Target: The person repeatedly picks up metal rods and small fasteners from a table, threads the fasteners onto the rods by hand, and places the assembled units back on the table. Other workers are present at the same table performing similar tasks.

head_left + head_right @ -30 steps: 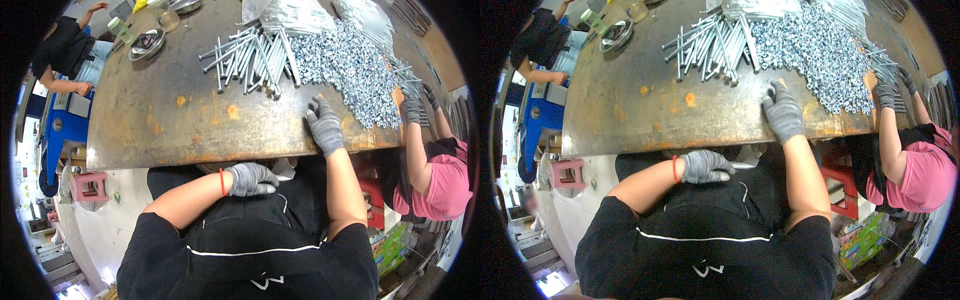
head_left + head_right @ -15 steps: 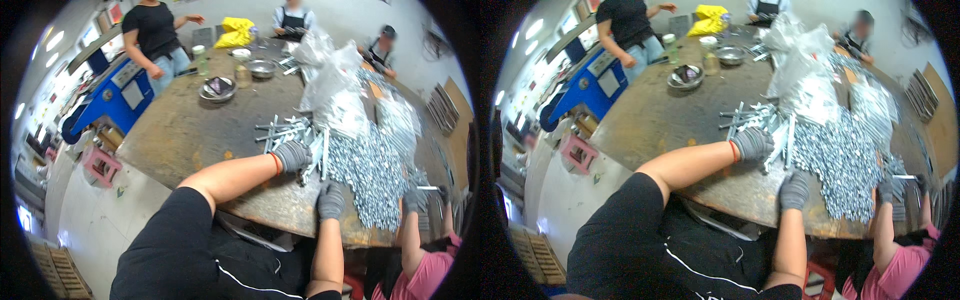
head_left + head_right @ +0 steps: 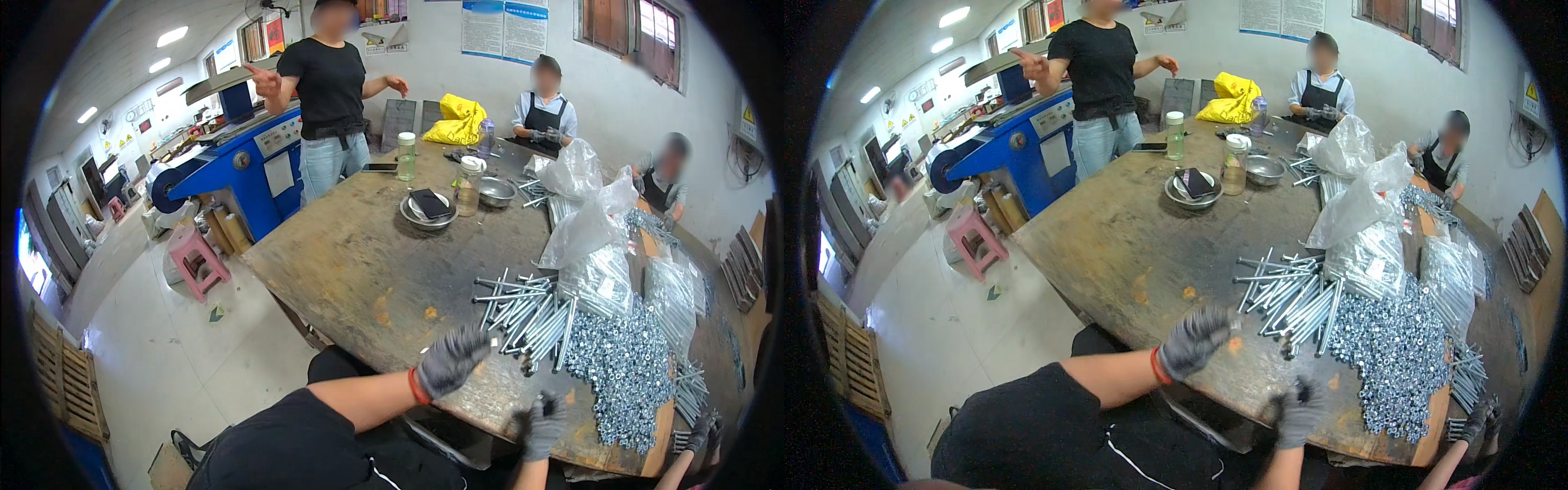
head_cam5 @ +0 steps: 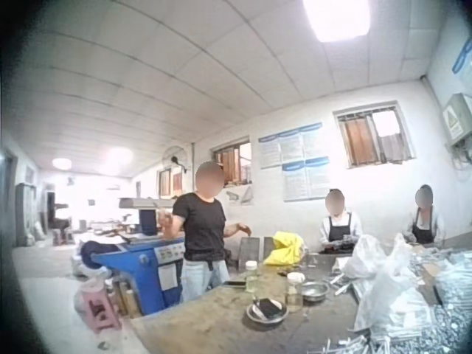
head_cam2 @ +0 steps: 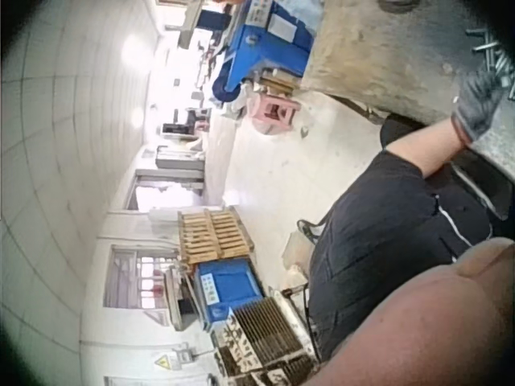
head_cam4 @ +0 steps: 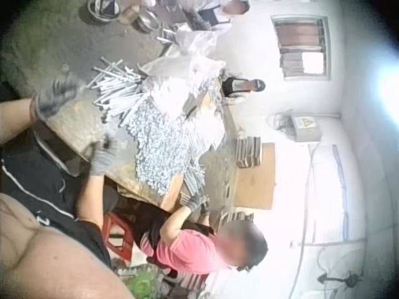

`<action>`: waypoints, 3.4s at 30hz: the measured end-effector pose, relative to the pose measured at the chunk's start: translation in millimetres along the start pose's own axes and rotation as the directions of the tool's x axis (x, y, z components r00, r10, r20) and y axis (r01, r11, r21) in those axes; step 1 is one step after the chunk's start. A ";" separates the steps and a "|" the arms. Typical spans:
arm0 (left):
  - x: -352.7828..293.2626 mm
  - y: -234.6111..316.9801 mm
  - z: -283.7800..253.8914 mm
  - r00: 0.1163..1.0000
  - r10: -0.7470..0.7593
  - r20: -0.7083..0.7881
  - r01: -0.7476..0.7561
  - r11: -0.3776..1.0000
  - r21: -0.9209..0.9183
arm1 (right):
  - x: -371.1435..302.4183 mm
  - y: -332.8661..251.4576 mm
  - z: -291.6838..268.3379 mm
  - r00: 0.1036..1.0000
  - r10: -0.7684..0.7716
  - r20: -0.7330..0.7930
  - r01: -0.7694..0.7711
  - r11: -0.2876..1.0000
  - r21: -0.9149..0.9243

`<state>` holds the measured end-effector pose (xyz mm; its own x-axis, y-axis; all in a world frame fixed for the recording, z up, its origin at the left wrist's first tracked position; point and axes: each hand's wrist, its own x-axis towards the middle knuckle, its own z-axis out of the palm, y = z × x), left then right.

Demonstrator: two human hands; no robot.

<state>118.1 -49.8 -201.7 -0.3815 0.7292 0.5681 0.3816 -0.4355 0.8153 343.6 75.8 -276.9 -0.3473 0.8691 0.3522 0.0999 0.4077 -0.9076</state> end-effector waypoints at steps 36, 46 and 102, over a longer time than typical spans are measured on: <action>-94.4 74.5 -17.2 0.501 -0.492 0.712 0.568 0.808 0.159 | -88.5 -157.1 7.2 0.797 -0.065 0.601 0.278 0.922 -0.268; -96.2 64.0 -11.1 0.370 -0.446 0.815 0.771 0.637 -0.001 | -91.8 -137.3 1.3 0.790 -0.225 0.570 0.354 0.927 -0.125; -123.4 63.3 -12.6 0.869 -0.221 0.443 0.087 0.949 0.304 | -98.8 -145.3 32.4 0.876 -0.164 0.454 0.331 0.888 -0.319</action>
<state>178.7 -174.0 -218.8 -0.0428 0.9638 0.2633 0.5852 -0.1894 0.7884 333.2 -78.5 -187.2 -0.7439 0.5673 0.3533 0.2709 0.7392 -0.6166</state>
